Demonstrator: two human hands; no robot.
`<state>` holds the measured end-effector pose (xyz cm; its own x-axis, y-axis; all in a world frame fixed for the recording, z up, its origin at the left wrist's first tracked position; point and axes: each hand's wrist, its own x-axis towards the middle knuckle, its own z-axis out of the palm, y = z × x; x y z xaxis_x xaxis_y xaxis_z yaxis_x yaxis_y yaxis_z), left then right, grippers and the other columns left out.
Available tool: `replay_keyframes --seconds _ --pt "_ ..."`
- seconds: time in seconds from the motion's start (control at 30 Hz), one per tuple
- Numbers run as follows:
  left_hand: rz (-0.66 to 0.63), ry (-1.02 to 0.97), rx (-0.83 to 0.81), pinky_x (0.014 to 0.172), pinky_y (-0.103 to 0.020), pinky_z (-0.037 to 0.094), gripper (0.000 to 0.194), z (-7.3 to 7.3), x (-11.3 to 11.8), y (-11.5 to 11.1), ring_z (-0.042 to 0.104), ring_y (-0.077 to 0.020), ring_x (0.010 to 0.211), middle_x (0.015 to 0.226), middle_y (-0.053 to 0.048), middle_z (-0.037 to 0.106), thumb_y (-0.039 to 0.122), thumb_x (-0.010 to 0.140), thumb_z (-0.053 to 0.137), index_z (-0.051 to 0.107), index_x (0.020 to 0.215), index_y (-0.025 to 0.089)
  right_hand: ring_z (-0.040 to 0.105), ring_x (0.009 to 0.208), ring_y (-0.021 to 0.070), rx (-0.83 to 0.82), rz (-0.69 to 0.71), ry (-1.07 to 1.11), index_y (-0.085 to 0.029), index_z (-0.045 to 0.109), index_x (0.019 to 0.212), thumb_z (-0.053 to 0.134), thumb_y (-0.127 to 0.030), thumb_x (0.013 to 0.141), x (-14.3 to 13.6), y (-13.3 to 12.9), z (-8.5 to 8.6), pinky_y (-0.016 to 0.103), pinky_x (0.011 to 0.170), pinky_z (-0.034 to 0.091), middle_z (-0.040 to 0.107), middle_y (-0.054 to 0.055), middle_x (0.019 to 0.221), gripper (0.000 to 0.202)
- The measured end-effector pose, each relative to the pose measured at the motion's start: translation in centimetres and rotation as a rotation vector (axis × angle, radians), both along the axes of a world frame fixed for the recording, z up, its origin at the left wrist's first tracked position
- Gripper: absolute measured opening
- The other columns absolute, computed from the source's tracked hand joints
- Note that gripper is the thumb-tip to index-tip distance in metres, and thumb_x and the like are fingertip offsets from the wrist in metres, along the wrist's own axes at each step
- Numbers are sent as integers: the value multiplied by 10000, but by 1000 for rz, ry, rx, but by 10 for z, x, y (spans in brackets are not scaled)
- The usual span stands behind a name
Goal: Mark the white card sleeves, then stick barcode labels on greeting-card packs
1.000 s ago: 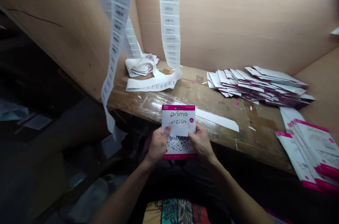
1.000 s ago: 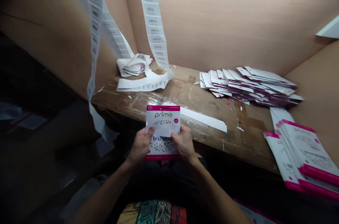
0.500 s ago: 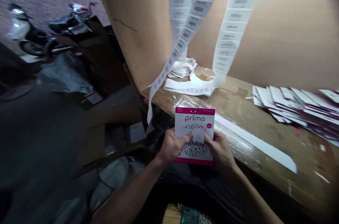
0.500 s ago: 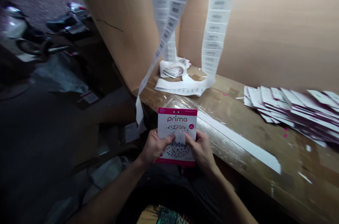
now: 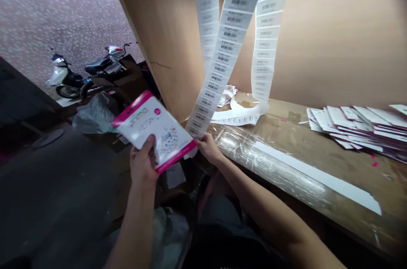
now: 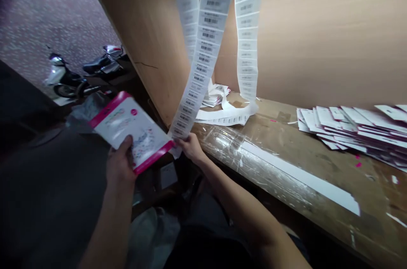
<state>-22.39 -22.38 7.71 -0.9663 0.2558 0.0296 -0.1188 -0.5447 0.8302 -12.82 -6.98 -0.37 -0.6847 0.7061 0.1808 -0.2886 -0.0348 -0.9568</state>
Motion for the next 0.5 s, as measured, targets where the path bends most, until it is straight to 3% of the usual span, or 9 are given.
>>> replay_keyframes --seconds 0.1,0.2,0.27,0.4,0.5 --pt "-359 42 -66 895 -477 673 524 -11 25 33 814 -319 928 943 -81 838 286 540 1034 771 980 177 758 986 299 -14 175 74 -178 784 1023 889 -372 770 70 -21 -19 481 978 603 820 63 996 336" --pt "-706 109 -67 902 -486 665 549 -22 66 74 804 -359 1000 1011 -121 840 373 593 1024 796 1044 158 766 1012 285 -128 103 50 -200 722 1124 920 -350 766 132 -41 -31 463 976 615 813 81 1111 436" --pt "-772 121 -41 915 -474 661 562 -25 94 99 797 -354 1034 1048 -119 839 389 614 1011 795 1080 159 778 946 264 -187 -44 62 -236 628 1175 916 -370 788 163 -50 -35 439 902 641 813 72 1088 501" --pt "-748 40 -16 922 -474 658 597 -29 135 132 802 -339 1009 1034 -119 838 408 612 1005 782 1100 147 760 788 204 -136 -375 106 -317 446 1167 857 -395 869 207 -55 -37 353 756 637 799 -4 953 513" --pt "-753 -1 2 921 -467 659 563 -32 152 146 808 -323 982 1010 -115 839 379 632 994 777 1097 145 734 777 182 45 -449 42 -295 536 1137 796 -356 920 233 -48 -35 299 719 601 776 -6 913 344"
